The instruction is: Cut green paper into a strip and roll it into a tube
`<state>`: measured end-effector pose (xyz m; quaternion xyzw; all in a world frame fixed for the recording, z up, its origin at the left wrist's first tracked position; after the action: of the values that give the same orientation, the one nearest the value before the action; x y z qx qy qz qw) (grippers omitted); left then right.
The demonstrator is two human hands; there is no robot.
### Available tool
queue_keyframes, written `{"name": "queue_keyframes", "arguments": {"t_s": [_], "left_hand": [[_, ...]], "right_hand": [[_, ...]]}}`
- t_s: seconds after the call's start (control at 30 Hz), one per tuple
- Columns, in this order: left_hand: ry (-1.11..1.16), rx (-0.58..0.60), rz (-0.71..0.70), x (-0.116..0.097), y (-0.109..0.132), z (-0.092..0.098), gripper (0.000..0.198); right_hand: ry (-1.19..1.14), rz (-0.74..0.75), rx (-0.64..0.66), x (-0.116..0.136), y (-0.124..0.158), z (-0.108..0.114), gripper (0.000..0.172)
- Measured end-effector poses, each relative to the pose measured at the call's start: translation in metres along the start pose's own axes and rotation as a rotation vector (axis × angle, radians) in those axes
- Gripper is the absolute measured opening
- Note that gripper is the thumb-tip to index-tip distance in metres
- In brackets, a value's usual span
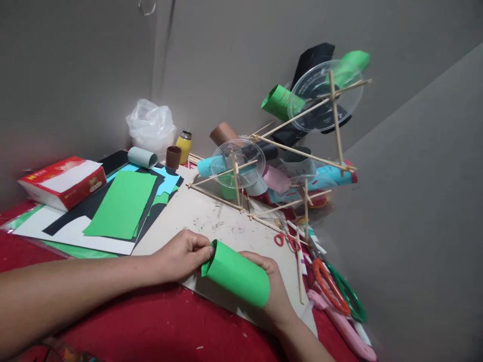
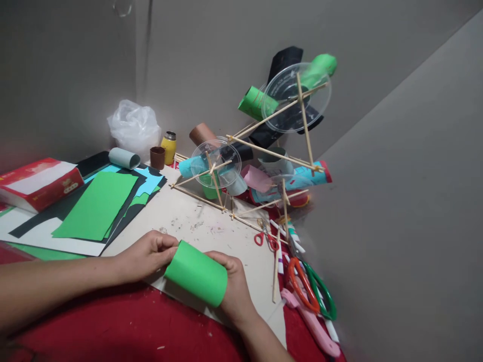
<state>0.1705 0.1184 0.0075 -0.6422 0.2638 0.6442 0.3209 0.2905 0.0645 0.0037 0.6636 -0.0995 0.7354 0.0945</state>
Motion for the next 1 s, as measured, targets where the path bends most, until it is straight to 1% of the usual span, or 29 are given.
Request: {"name": "queue_keyframes", "arguments": {"t_s": [0.13,0.2,0.37,0.53,0.63,0.73,0.8,0.87,1.0], "left_hand": [[0.14,0.014,0.071,0.001,0.0,-0.005,0.015],[0.218,0.035,0.1,0.002,0.0,-0.009,0.012],[0.284,0.064,0.167,0.011,0.001,-0.012,0.013],[0.264,0.049,0.221,0.014,0.001,-0.007,0.019],[0.235,0.03,0.25,0.014,0.0,-0.003,0.023],[0.228,0.027,0.271,0.016,-0.002,-0.002,0.028],[0.242,0.02,0.294,0.019,-0.003,-0.001,0.03],[0.271,0.003,0.331,0.022,-0.003,0.001,0.032],[0.357,-0.041,0.411,0.029,-0.003,0.006,0.037]], "right_hand": [[-0.017,-0.07,0.012,0.0,0.001,-0.007,0.009],[-0.028,-0.083,0.021,0.001,0.001,-0.01,0.007],[-0.071,-0.117,0.029,-0.001,0.001,-0.011,0.008],[-0.149,-0.113,0.04,0.003,0.0,-0.015,0.013],[-0.167,-0.084,0.077,0.012,0.002,-0.023,0.019],[-0.134,-0.015,0.126,0.024,0.004,-0.028,0.029],[-0.072,0.053,0.091,0.03,0.004,-0.023,0.036],[-0.031,0.109,0.027,0.034,0.004,-0.013,0.04],[-0.088,0.178,-0.064,0.04,0.006,0.003,0.044]]}}
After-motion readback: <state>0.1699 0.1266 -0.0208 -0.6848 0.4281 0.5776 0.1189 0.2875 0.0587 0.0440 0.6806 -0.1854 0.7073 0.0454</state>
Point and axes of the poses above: each hand's wrist, its own y-axis away from the middle knuckle, its own z-axis out of the back of the hand, x = y × z, the point moved 10 cm from there along -y, towards the middle knuckle, and after that the axes turned 6 degrees about -x, right-handed, at the moved point
